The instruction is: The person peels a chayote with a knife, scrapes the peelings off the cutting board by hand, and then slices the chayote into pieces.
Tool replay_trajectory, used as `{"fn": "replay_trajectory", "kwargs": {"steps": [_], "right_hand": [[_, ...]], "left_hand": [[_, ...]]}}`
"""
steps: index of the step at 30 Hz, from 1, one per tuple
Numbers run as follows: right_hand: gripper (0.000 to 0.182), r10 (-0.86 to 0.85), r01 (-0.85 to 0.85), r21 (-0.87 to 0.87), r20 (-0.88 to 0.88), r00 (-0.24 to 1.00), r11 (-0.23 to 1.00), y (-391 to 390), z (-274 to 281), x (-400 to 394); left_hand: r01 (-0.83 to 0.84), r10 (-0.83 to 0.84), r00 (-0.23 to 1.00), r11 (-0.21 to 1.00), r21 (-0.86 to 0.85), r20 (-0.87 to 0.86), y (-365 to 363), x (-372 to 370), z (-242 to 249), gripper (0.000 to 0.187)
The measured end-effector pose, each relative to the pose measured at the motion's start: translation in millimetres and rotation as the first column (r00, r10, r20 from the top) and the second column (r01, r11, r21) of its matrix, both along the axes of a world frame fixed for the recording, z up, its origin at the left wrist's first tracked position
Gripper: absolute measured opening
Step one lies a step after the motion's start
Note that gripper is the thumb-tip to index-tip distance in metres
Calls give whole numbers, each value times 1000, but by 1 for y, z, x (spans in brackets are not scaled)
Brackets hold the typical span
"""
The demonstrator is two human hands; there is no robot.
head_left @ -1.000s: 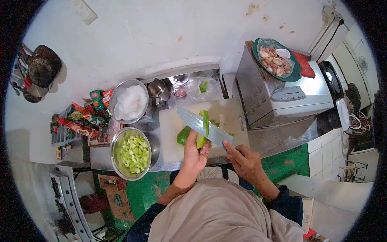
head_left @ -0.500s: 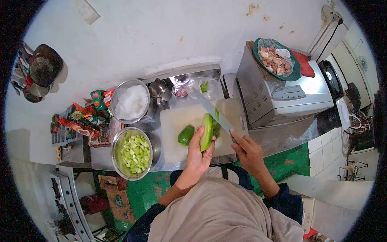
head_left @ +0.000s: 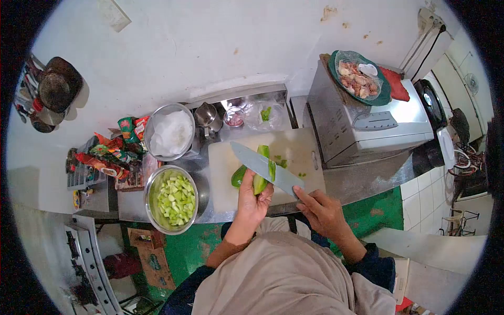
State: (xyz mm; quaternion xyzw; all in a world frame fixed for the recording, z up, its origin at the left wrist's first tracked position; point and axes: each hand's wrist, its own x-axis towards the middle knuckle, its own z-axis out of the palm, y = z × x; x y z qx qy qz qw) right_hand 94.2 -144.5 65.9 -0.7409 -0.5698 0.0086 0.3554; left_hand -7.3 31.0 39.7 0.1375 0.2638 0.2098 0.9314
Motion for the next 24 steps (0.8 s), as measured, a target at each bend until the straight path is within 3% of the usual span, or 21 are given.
{"fn": "replay_trajectory", "kwargs": {"steps": [6, 14, 24], "right_hand": [[46, -27, 27, -8, -13, 1000, 1000, 3, 4, 2], [51, 38, -39, -24, -36, 999, 999, -7, 8, 8], [51, 5, -5, 12, -22, 1000, 1000, -5, 1, 11]], "left_hand": [[-28, 28, 1000, 1000, 10, 3, -3, 3, 2, 23], [-77, 77, 997, 996, -35, 10, -2, 3, 4, 24], [-44, 46, 997, 998, 38, -54, -9, 6, 8, 25]]}}
